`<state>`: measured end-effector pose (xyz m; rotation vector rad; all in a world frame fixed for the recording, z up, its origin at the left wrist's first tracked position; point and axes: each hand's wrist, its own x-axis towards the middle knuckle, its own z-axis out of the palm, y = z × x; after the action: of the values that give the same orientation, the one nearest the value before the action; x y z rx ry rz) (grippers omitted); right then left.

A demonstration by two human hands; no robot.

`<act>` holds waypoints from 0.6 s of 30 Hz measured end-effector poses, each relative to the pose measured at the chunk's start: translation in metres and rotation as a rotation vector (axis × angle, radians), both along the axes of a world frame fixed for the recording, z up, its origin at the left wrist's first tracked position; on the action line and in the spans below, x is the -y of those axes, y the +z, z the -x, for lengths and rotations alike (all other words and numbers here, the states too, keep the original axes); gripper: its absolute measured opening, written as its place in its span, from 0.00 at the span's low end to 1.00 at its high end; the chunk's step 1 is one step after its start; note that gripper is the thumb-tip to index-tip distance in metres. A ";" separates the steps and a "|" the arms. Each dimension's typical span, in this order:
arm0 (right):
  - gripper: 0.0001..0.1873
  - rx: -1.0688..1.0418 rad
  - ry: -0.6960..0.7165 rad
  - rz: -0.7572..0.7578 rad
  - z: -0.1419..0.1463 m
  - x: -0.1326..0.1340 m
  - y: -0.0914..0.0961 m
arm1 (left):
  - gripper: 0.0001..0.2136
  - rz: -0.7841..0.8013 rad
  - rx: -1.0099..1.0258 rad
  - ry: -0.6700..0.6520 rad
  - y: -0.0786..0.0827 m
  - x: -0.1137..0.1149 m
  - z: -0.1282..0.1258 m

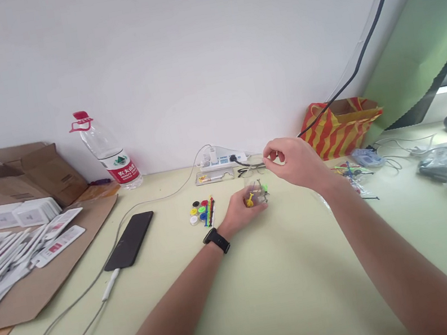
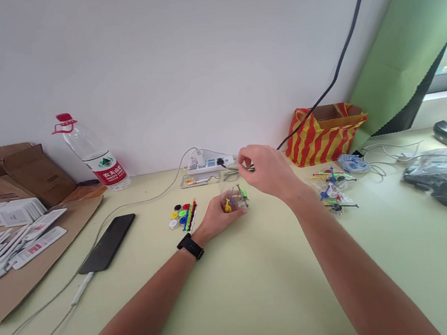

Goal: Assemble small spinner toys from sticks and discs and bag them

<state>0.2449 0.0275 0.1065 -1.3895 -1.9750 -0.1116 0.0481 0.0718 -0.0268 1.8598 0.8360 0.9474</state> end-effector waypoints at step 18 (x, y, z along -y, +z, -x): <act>0.26 -0.392 0.149 0.307 -0.035 -0.019 -0.017 | 0.22 0.250 0.153 -0.151 0.035 0.000 0.011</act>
<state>0.2801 0.0470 0.0894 -1.3211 -1.8012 0.5141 0.0373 0.0721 0.0083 1.5902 0.6778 0.8383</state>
